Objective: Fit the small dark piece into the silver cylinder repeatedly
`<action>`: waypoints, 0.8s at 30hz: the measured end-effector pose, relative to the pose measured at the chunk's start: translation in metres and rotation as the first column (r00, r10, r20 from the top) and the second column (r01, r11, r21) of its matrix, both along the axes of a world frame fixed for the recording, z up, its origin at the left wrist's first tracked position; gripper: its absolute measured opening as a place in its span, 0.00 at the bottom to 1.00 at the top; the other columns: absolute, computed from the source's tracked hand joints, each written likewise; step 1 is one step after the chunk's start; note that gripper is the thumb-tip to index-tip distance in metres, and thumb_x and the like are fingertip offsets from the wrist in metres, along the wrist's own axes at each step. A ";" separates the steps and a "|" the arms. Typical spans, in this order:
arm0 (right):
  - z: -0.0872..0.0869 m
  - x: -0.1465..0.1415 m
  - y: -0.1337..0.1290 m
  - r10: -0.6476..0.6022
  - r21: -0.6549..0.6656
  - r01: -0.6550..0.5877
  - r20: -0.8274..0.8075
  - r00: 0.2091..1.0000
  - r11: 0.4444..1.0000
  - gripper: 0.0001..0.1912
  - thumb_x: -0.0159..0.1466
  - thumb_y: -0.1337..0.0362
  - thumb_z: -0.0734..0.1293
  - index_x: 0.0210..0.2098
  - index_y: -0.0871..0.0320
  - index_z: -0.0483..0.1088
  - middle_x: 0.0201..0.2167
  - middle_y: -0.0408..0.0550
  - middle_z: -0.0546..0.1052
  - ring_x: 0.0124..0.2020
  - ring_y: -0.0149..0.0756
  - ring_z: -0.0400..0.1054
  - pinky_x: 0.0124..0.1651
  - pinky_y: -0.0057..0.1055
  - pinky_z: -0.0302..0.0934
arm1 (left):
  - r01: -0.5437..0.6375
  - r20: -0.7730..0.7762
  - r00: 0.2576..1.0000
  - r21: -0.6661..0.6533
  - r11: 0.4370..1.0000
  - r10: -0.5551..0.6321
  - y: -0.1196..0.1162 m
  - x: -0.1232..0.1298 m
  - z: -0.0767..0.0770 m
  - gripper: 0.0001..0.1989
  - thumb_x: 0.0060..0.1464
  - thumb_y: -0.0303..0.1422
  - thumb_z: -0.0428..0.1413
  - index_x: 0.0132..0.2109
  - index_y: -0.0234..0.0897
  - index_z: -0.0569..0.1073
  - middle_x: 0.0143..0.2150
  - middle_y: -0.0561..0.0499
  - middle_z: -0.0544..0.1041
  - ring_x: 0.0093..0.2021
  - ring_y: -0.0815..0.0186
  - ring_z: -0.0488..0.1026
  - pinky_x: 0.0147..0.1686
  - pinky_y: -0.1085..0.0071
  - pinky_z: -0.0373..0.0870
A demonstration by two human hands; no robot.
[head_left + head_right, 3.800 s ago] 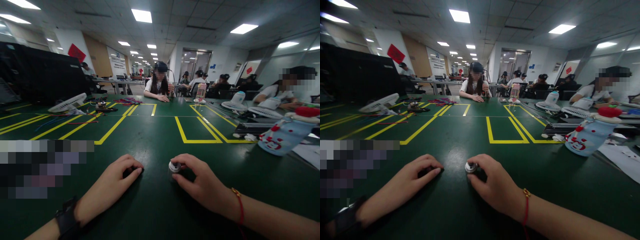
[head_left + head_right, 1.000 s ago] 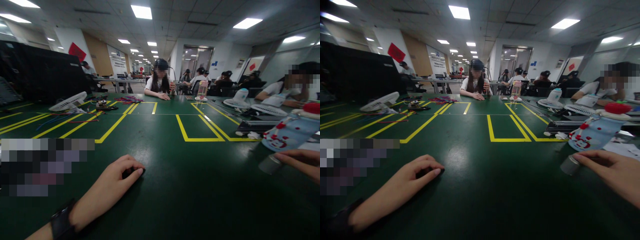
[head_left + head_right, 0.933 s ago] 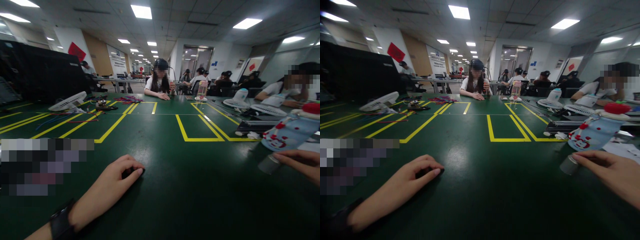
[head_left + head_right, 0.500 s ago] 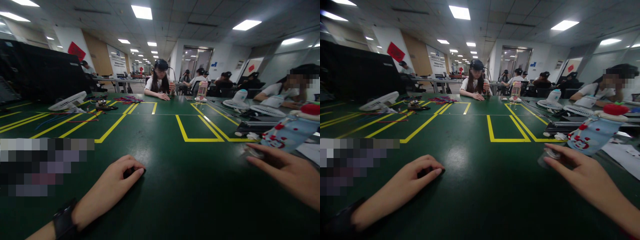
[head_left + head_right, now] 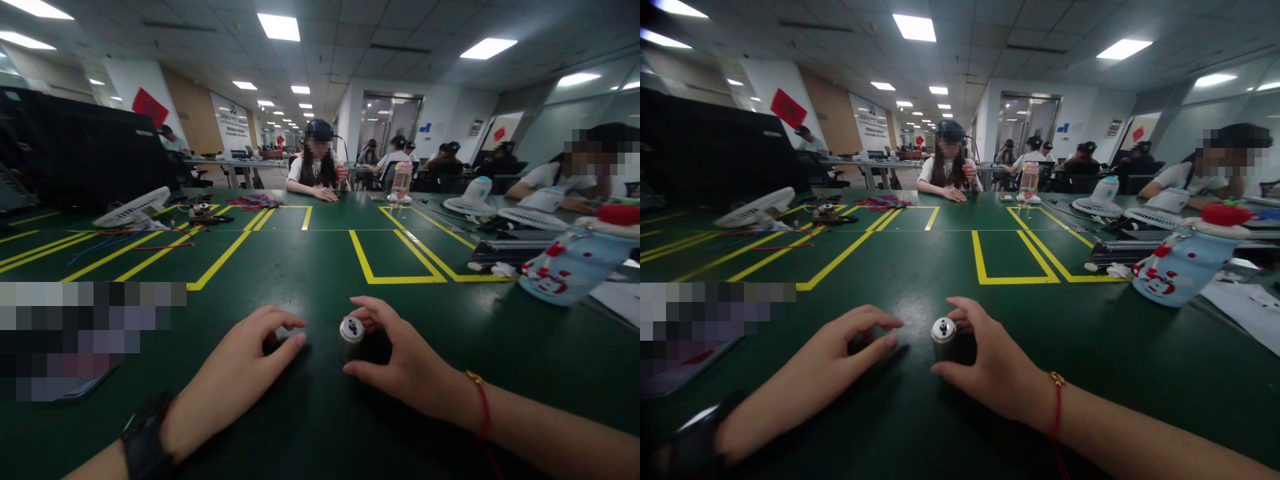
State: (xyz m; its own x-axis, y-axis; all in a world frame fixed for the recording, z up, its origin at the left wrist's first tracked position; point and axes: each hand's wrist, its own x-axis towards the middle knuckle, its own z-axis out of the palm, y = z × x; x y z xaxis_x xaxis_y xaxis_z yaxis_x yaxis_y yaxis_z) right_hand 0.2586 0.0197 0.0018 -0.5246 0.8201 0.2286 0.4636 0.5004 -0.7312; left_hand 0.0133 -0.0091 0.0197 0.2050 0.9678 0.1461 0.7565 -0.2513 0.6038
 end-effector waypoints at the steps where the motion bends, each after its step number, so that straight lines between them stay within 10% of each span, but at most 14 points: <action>1: -0.003 0.001 0.001 -0.007 -0.028 0.007 -0.011 1.000 1.000 0.40 0.52 0.59 0.72 0.59 0.50 0.51 0.49 0.43 0.70 0.49 0.30 0.65 0.54 0.32 0.61 | 0.010 0.015 1.000 0.052 0.999 -0.011 0.001 0.010 0.005 0.12 0.59 0.40 0.51 0.45 0.46 0.75 0.44 0.51 0.74 0.41 0.62 0.71 0.39 0.67 0.68; 9: -0.003 -0.002 0.005 0.019 -0.056 -0.024 -0.085 0.996 0.998 0.24 0.55 0.63 0.70 0.49 0.51 0.60 0.45 0.40 0.71 0.44 0.27 0.67 0.48 0.29 0.63 | 0.094 0.073 0.991 0.206 0.974 -0.111 0.014 0.056 0.033 0.07 0.58 0.34 0.54 0.37 0.44 0.78 0.36 0.53 0.72 0.38 0.65 0.70 0.37 0.69 0.66; 18: -0.005 -0.002 0.003 -0.006 -0.007 0.005 -0.068 0.998 1.000 0.21 0.54 0.67 0.69 0.46 0.53 0.61 0.41 0.39 0.72 0.41 0.27 0.67 0.45 0.27 0.63 | 0.153 -0.015 0.988 0.014 0.988 -0.153 0.013 0.033 -0.008 0.08 0.57 0.36 0.55 0.39 0.46 0.80 0.38 0.52 0.74 0.40 0.63 0.70 0.40 0.67 0.67; 24: 0.001 0.006 0.001 -0.042 0.115 0.040 0.017 0.999 0.993 0.27 0.55 0.64 0.68 0.53 0.49 0.60 0.48 0.41 0.70 0.47 0.29 0.66 0.51 0.28 0.62 | 0.163 0.043 0.986 -0.007 0.987 -0.162 0.012 0.028 -0.009 0.10 0.57 0.37 0.56 0.45 0.48 0.78 0.40 0.52 0.74 0.41 0.63 0.71 0.42 0.67 0.67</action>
State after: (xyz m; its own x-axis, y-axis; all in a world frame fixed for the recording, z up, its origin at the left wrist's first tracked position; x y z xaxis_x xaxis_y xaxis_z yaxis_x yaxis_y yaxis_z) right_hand 0.2642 0.0205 0.0030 -0.4965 0.8101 0.3120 0.4992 0.5605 -0.6608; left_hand 0.0414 0.0032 0.0107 0.3533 0.9237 0.1484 0.6799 -0.3625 0.6374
